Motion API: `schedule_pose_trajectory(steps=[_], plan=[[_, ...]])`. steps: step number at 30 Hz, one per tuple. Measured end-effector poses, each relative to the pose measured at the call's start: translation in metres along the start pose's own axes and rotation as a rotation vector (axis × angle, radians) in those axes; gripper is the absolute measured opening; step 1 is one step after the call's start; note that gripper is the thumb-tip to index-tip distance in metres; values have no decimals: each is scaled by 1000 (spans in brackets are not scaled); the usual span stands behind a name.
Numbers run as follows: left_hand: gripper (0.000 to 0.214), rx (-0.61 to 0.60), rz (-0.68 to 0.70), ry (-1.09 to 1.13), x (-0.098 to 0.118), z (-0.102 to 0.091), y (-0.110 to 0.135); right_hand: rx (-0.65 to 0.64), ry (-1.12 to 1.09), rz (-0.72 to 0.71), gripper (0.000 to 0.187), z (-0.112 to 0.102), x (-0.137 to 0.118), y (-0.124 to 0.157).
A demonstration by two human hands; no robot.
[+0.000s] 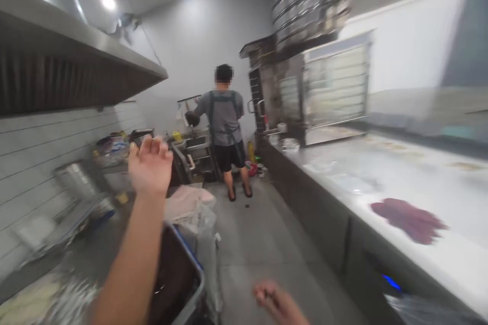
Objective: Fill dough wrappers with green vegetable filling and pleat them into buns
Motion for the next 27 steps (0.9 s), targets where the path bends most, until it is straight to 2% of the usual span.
schedule_pose_trajectory(steps=[2,3,5,9,11,13,14,18,20,21,23,25,27], plan=[[38,-26,296,31,-7,1,-57,53,-212,-127,33,-18,-26,-60],[40,-23,396,-7,-16,1,-78,92,-324,-119,33,-29,-37,-87],[39,-25,503,-105,-44,2,-106,141,-559,-114,36,-50,-53,-132],[39,0,501,-246,-121,2,-138,182,-890,-149,44,-77,-59,-203],[41,12,477,-242,-162,4,-156,160,-891,-151,53,-89,-56,-241],[41,-7,464,-183,-206,9,-176,114,-768,-161,66,-115,-64,-285],[40,-29,460,-140,-229,13,-187,115,-651,-203,68,-135,-74,-307],[38,-137,383,14,-328,29,-232,215,-486,-376,44,-244,-129,-387],[43,-142,308,40,-379,31,-253,282,-405,-466,46,-297,-145,-416],[45,-136,269,44,-404,29,-263,319,-356,-504,48,-318,-145,-429],[47,-133,204,31,-449,21,-278,342,-270,-525,44,-350,-129,-451],[48,-163,164,-19,-490,9,-290,294,-235,-467,38,-368,-95,-468],[47,-211,130,-102,-529,-6,-298,231,-228,-401,33,-375,-52,-478]])
Point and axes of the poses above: each hand's wrist, its own y-axis away from the middle knuckle, its own z-axis out of the palm, x = y × z, the point moved 3 cm from there along -y, towards the middle knuckle, and after that the axes turned 9 degrees about -x, right-handed, at the moved point
